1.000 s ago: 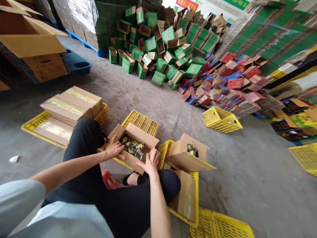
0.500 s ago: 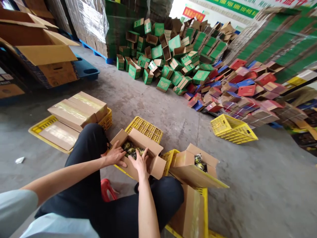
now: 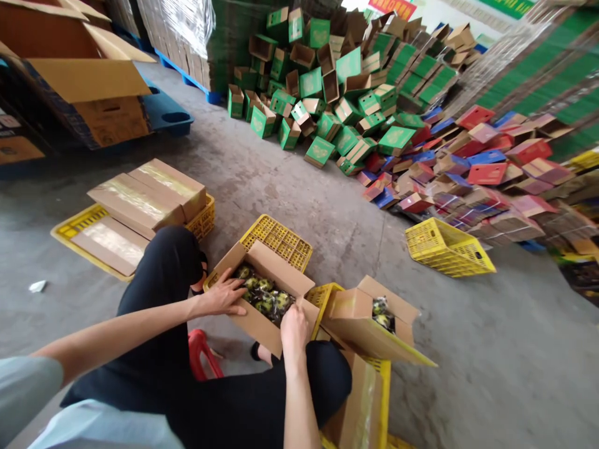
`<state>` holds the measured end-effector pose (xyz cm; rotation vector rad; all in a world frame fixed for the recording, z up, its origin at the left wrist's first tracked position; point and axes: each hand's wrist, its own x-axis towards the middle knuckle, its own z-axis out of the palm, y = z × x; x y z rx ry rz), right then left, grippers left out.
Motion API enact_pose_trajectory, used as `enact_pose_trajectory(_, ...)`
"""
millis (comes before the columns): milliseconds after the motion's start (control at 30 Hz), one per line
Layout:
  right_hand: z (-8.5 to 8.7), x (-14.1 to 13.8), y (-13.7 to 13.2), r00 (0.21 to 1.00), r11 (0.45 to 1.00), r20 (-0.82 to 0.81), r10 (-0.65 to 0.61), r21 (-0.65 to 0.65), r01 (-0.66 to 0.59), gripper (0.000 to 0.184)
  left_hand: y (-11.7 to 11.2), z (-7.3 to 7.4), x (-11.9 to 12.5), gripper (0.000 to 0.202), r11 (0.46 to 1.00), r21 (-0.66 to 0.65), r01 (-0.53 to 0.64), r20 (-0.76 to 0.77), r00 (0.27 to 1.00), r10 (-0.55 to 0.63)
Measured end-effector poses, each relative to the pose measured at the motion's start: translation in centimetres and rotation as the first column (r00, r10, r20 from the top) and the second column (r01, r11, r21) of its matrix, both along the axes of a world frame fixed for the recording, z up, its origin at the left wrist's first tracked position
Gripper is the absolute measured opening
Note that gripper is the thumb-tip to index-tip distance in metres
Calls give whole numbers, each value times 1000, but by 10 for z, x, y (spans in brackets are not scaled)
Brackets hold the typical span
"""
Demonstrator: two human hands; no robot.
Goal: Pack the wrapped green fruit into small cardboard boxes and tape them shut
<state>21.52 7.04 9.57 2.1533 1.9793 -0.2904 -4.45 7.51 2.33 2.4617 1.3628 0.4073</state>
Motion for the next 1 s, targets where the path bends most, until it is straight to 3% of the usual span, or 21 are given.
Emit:
enact_pose_trajectory(100,-3,-11,8,995,997,-67,74,30,-72,48,16,5,24,39,997,-82,-6,32,999,8)
enact_pose_trajectory(200,-14,-26,20,981,990,-143,134,-20,-138,55,36,3,47,38,987,-154,-39,57,997,48)
enact_pose_trajectory(267,-20,-29,28,969,982,-180,168,-60,-181,49,42,-1,56,40,977,-192,-94,30,994,101)
enact_pose_trajectory(367,-21,-16,31,955,972,-215,206,-70,-225,33,42,-10,57,40,960,-232,-153,-25,988,152)
enact_pose_trajectory(467,-15,10,26,948,975,-245,205,-30,-219,28,39,-16,55,39,946,-282,-161,-56,987,151)
enact_pose_trajectory(633,-11,37,20,934,985,-332,133,149,-87,25,49,-18,57,34,920,-363,-146,-77,989,126)
enact_pose_trajectory(767,-14,34,17,942,982,-321,94,187,-34,39,54,-16,57,24,917,-371,-145,-54,989,134)
enact_pose_trajectory(867,-12,24,14,965,978,-247,85,205,-34,39,54,-14,56,18,916,-362,-172,-1,983,184)
enact_pose_trajectory(1000,-9,8,15,964,978,-168,205,61,-197,27,54,-6,49,27,908,-347,-233,96,955,282)
